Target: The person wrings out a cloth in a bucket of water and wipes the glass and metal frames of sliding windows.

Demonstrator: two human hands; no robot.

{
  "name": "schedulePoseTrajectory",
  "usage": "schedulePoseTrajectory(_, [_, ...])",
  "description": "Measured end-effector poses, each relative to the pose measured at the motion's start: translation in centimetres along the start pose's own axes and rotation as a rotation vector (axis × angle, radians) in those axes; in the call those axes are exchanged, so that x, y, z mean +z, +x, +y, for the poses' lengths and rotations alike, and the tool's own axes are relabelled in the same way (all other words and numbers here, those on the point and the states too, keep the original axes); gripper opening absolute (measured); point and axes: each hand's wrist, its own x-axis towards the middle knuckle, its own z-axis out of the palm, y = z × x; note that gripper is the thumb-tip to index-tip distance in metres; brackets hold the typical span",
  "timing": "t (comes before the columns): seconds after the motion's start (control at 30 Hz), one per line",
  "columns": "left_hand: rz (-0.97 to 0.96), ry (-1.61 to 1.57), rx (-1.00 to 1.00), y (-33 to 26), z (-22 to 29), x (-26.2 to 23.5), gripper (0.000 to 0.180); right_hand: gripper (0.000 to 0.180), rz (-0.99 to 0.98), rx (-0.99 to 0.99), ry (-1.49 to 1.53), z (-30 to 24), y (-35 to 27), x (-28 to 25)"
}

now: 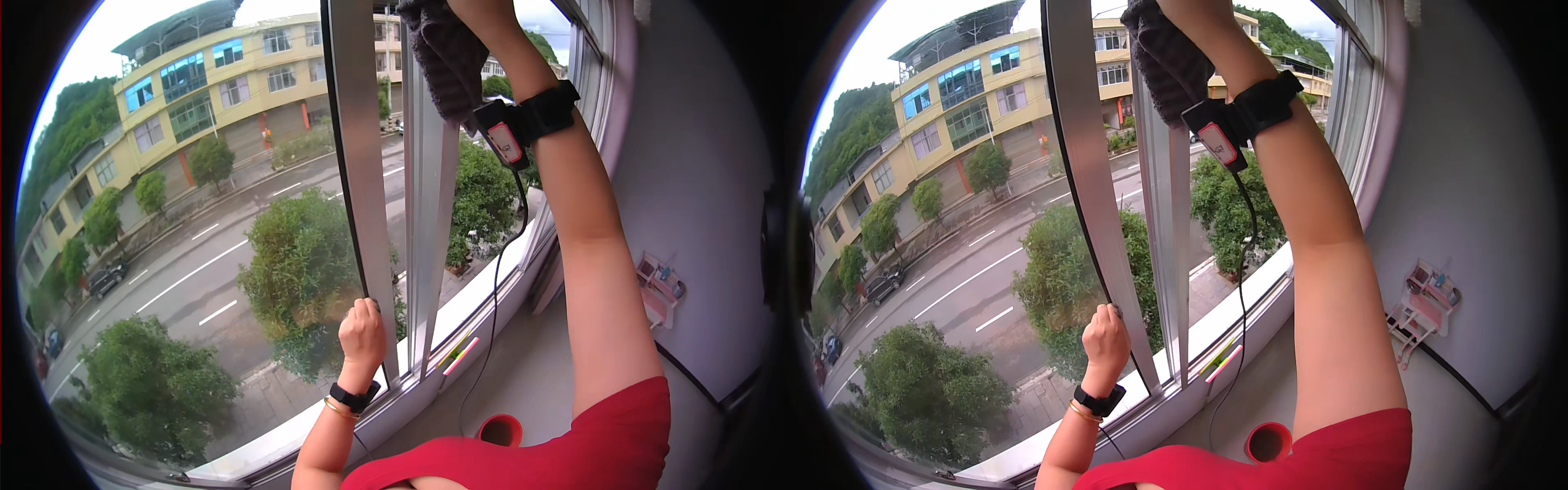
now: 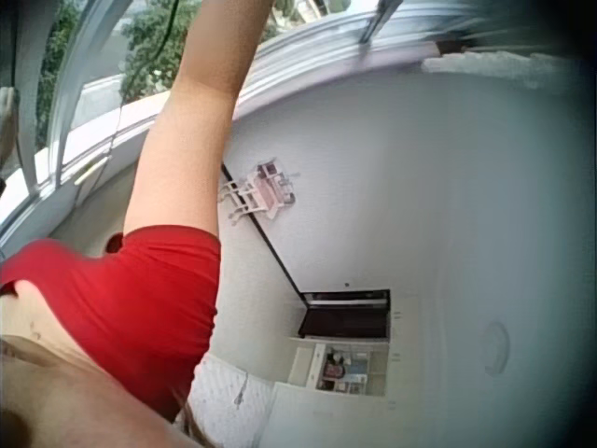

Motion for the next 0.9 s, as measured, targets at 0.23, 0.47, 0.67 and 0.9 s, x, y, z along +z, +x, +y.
schedulePoseTrajectory(0.23, [-0.033,-0.058,0.004,-1.1,0.1,-1.0,0.004,0.06,-0.215,0.2,0.122,-5.8,-23.9,-6.4])
schedulePoseTrajectory(0.47, [-0.037,0.009,0.004,-0.9,1.0,-1.2,0.005,0.046,-0.785,0.929,0.331,-12.1,-52.7,-20.0])
schedulePoseTrajectory(0.67, [0.015,0.074,-0.016,-0.3,0.2,-0.1,0.003,0.037,-0.573,1.437,0.544,-11.6,-54.5,-30.5])
schedulePoseTrajectory(0.9, [0.015,0.108,-0.002,-0.3,0.6,0.8,0.004,0.032,-0.145,2.032,1.15,-11.9,-52.4,-35.5])
